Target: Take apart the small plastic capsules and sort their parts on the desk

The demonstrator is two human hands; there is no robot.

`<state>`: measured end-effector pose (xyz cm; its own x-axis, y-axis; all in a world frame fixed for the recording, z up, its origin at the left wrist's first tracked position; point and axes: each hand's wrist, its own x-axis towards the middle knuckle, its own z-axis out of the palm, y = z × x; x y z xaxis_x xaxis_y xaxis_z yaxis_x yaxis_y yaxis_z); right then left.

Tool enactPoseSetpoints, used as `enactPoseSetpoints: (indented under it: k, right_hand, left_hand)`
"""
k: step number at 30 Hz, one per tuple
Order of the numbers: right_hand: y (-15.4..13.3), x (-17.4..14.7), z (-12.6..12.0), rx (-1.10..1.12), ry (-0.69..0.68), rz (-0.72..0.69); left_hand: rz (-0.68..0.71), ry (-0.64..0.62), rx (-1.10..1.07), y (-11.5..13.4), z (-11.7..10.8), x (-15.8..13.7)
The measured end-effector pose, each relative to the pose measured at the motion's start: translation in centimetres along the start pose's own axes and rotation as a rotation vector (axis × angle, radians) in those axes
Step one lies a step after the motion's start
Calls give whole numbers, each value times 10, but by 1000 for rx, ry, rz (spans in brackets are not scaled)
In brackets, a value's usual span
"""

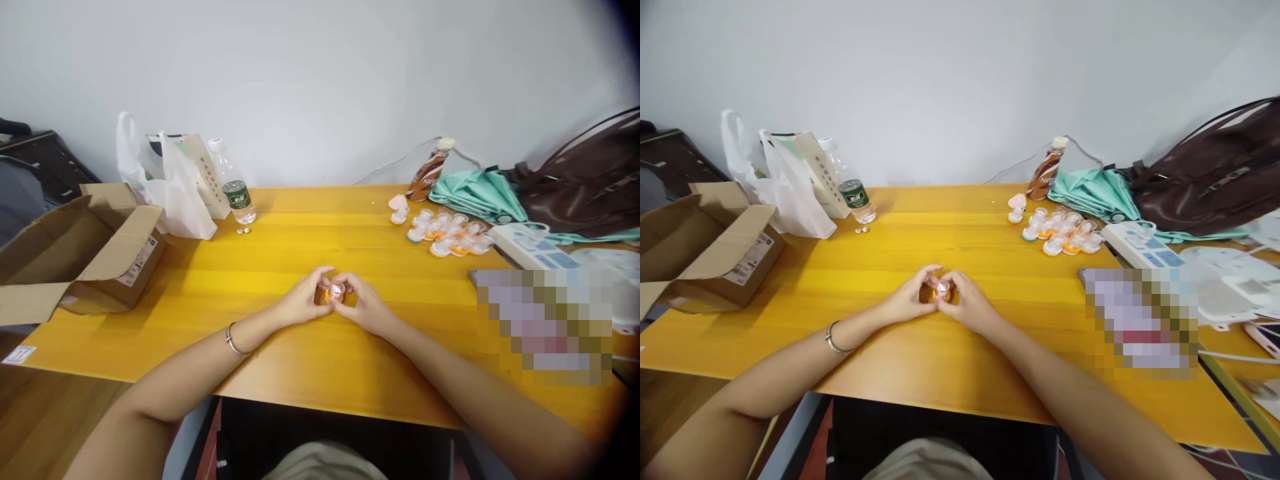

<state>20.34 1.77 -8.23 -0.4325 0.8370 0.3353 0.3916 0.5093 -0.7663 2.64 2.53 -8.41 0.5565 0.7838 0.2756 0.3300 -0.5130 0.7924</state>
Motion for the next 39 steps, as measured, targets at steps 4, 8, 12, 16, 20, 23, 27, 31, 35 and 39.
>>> enactPoseSetpoints:
  k: [4, 8, 12, 16, 20, 23, 27, 31, 35, 39]
  right_hand:
    - [0, -1, 2, 38, 74, 25]
    - [0, 0, 3, -20, 34, 30]
    - [-3, -1, 1, 34, 21, 0]
    - [-2, -2, 2, -24, 32, 28]
    - [-2, -2, 4, -28, 25, -8]
    - [-3, -2, 4, -12, 89, 24]
    - [-3, -2, 3, -10, 39, 2]
    - [1, -1, 6, -8, 117, 17]
    - [2, 2, 4, -40, 77, -79]
    - [3, 4, -6, -19, -30, -175]
  left_hand:
    - [5, -14, -19, 0, 0, -1]
    - [-8, 1, 1, -2, 0, -1]
    - [-7, -3, 8, -2, 0, -2]
    - [-18, 1, -7, -2, 1, -2]
    - [-10, 13, -13, -1, 1, -2]
    - [-22, 7, -13, 1, 1, -2]
    - [-19, 30, -12, 2, 0, -2]
    - [-22, 20, -34, -2, 1, -1]
    - [-1, 41, -42, -7, 3, -1]
    - [15, 43, -50, -6, 3, 1]
